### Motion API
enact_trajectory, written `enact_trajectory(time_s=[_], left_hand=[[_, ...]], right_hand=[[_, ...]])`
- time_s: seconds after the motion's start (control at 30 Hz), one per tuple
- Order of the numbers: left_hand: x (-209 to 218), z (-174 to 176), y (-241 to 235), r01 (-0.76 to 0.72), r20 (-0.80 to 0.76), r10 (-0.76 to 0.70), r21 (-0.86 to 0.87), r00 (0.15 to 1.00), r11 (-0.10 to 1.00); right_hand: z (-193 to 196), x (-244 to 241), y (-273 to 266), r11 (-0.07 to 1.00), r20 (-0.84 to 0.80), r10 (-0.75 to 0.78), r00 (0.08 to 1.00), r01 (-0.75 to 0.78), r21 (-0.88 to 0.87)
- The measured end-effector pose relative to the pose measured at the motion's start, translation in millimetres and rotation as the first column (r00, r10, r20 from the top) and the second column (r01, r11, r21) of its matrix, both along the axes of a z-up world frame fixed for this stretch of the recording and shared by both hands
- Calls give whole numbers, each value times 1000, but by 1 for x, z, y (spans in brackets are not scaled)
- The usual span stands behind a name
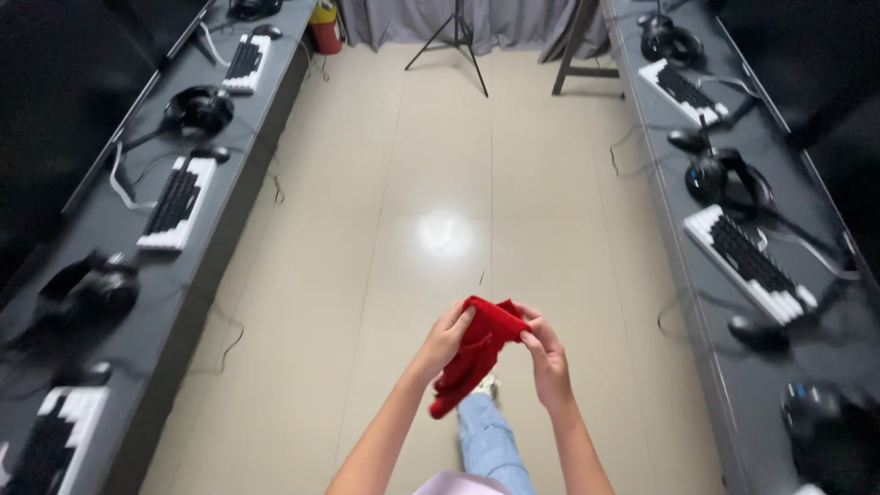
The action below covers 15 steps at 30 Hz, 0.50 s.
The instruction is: The person sprays a red cloth with a cleaning solution and proceeds to wipe several pairs of headphones on a desk. They handle each pair individually, cleaning the ear cups and headbands before placing them back on the desk.
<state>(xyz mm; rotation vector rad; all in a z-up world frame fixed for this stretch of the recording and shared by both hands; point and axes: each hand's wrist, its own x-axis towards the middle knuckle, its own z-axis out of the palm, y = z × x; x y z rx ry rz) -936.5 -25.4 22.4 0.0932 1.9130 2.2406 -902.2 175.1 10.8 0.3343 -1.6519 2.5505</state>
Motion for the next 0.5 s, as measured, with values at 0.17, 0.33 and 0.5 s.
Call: enact_trajectory(time_s=[0.17,0.33,0.5], left_hand=[[-152,-32,-11,16,-32,-18,-67,999,998],[-297,8,9,2,-4,-2,-126,1000,992],[-439,-8,29,-65,49,61,85,997,994]], right_hand=[[14,-155,29,979,-116,46,992,-22,204],[33,-314,45,841,-115,10,993,54,538],[63,-451,32,753,-12,264,964,-198,628]])
